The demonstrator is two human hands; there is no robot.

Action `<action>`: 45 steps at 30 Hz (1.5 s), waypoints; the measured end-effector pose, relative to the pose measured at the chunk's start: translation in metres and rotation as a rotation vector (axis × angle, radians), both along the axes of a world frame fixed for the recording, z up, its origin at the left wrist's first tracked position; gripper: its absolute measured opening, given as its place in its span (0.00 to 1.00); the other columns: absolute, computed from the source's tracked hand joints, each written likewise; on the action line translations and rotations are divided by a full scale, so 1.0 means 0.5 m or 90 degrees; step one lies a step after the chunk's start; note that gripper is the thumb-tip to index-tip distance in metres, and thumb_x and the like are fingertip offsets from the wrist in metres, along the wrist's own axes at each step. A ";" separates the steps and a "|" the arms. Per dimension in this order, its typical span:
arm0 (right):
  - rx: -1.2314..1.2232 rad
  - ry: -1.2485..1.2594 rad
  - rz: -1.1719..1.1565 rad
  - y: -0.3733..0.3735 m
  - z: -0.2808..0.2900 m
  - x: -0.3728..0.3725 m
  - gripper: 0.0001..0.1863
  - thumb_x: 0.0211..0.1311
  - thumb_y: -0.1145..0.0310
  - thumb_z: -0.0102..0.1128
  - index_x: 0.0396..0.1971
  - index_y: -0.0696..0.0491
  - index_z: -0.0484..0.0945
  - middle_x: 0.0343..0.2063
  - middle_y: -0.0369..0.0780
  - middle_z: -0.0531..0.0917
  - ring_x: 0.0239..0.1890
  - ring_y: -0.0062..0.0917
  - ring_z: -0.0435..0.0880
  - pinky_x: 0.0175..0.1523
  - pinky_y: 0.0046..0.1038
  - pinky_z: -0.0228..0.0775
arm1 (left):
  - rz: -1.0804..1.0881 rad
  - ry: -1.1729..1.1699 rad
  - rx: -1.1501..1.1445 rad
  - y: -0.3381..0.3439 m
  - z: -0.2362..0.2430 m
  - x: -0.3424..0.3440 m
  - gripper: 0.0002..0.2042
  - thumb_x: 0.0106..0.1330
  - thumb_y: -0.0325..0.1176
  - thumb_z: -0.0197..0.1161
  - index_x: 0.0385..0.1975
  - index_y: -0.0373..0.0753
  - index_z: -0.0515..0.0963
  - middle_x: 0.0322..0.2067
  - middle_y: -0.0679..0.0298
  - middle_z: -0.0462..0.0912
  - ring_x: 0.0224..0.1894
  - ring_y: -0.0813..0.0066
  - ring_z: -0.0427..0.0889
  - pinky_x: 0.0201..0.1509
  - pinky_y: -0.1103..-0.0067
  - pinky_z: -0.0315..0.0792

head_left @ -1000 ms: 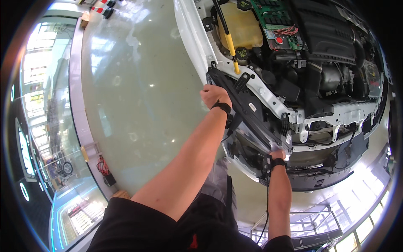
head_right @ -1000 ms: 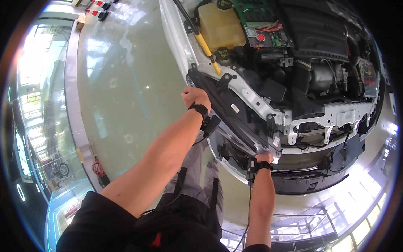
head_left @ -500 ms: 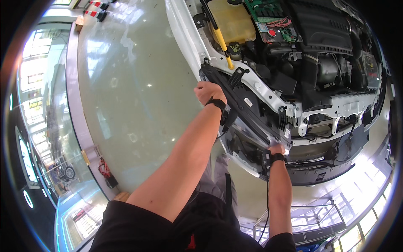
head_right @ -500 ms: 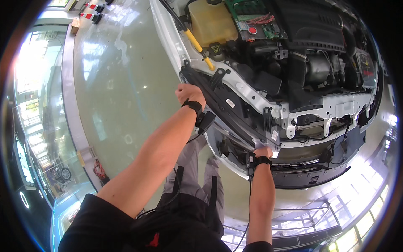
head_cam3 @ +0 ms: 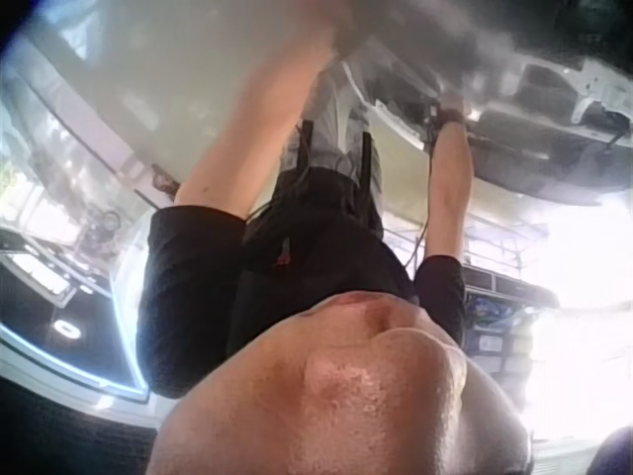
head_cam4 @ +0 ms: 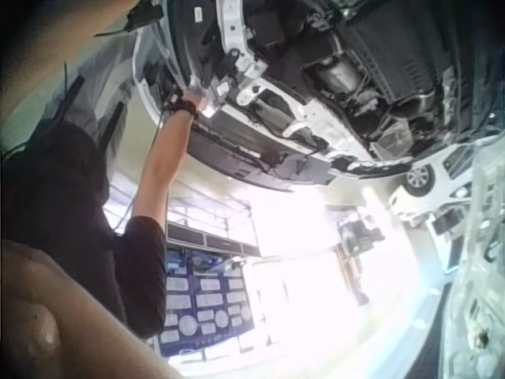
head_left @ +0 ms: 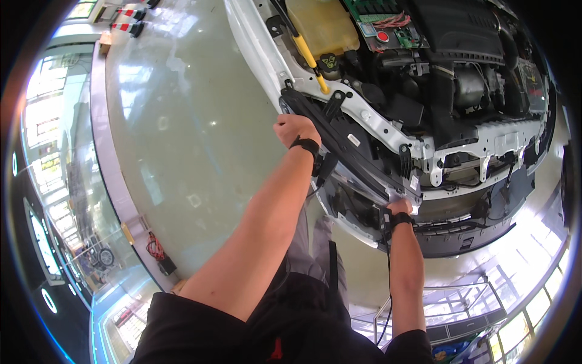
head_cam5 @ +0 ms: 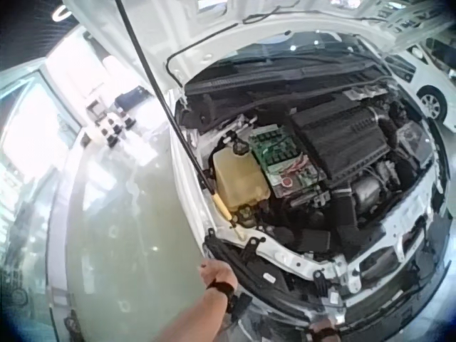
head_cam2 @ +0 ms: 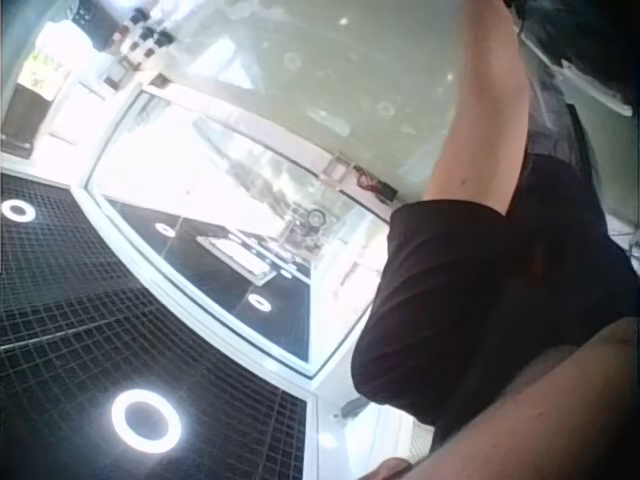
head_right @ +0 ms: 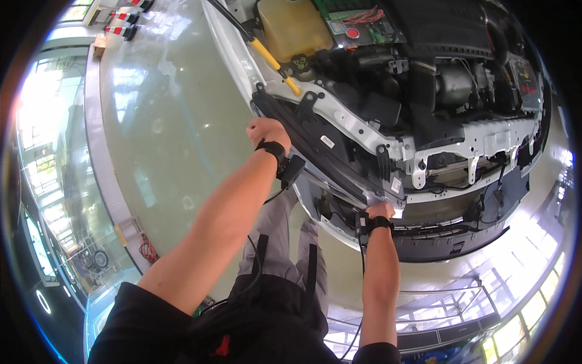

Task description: Replacing or repairing a car headlight assembly under the hood.

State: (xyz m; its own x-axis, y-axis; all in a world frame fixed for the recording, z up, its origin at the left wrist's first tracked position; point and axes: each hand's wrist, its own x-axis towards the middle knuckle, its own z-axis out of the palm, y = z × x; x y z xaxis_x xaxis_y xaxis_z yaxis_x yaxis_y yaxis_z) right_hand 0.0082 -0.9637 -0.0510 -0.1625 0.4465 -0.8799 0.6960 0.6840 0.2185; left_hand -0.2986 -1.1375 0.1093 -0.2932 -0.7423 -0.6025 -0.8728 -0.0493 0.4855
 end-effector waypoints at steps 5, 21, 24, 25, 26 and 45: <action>0.015 -0.045 0.021 -0.006 -0.024 0.024 0.25 0.38 0.49 0.60 0.40 0.41 0.79 0.44 0.33 0.78 0.50 0.24 0.74 0.45 0.27 0.68 | -0.299 -0.184 -0.129 0.004 -0.036 0.005 0.23 0.61 0.42 0.47 0.55 0.41 0.57 0.52 0.62 0.68 0.52 0.67 0.69 0.54 0.72 0.66; 0.102 0.035 -0.020 -0.006 -0.005 0.020 0.21 0.30 0.51 0.65 0.28 0.46 0.83 0.31 0.35 0.83 0.37 0.24 0.81 0.37 0.26 0.71 | -0.391 -0.327 -0.275 0.013 -0.095 -0.006 0.20 0.55 0.41 0.56 0.47 0.43 0.66 0.46 0.65 0.73 0.48 0.72 0.72 0.52 0.77 0.67; 0.039 -0.006 -0.045 -0.009 0.024 -0.014 0.22 0.33 0.54 0.63 0.34 0.46 0.81 0.37 0.36 0.81 0.42 0.26 0.79 0.42 0.33 0.67 | -0.464 -0.357 -0.284 0.030 0.004 0.005 0.26 0.52 0.35 0.61 0.50 0.39 0.60 0.47 0.64 0.71 0.47 0.70 0.74 0.51 0.77 0.71; -0.003 -0.020 -0.058 -0.010 0.037 -0.025 0.23 0.38 0.57 0.59 0.40 0.46 0.79 0.43 0.38 0.79 0.47 0.28 0.76 0.49 0.40 0.64 | -0.468 -0.357 -0.285 0.030 0.013 0.004 0.26 0.52 0.35 0.61 0.50 0.39 0.60 0.47 0.64 0.71 0.47 0.70 0.74 0.51 0.77 0.71; -0.014 -0.043 -0.053 -0.010 0.034 -0.030 0.24 0.39 0.57 0.58 0.41 0.47 0.78 0.44 0.38 0.78 0.48 0.28 0.76 0.51 0.42 0.63 | -0.478 -0.362 -0.289 0.028 0.018 0.002 0.28 0.50 0.36 0.63 0.50 0.39 0.59 0.48 0.64 0.71 0.47 0.71 0.74 0.51 0.77 0.71; -0.045 -0.099 -0.075 -0.009 0.074 -0.042 0.24 0.42 0.57 0.57 0.45 0.45 0.76 0.48 0.36 0.76 0.51 0.26 0.73 0.56 0.38 0.59 | -0.680 -0.547 -0.356 0.006 -0.050 -0.014 0.41 0.42 0.41 0.72 0.51 0.32 0.52 0.46 0.62 0.70 0.48 0.73 0.72 0.51 0.80 0.69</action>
